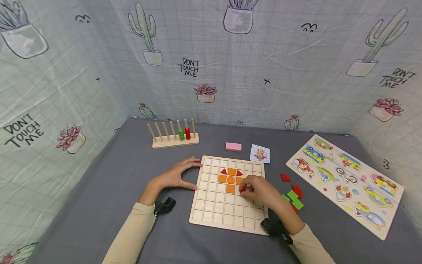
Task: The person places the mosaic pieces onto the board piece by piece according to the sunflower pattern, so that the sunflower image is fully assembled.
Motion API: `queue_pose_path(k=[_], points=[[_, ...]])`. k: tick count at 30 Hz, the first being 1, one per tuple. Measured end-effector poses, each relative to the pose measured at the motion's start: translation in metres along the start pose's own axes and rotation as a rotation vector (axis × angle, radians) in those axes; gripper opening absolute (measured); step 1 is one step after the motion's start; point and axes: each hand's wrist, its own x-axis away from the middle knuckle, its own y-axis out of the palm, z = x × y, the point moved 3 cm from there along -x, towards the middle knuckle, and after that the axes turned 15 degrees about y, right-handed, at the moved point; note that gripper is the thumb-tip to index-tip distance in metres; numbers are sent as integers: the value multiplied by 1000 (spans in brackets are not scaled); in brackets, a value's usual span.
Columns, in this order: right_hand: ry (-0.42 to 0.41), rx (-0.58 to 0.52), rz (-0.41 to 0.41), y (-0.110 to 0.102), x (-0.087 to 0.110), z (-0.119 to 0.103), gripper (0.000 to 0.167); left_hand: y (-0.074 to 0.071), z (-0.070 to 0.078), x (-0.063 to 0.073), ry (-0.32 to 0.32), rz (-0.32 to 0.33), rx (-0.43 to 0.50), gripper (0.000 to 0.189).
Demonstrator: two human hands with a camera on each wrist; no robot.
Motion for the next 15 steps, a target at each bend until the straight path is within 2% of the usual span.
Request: queue_pose_path(k=[8, 15], points=[[-44, 20, 9, 1, -4, -1, 11, 0, 0, 1, -1, 5, 9, 79], [-19, 3, -6, 3, -7, -3, 10, 0, 1, 0, 0, 2, 14, 79]])
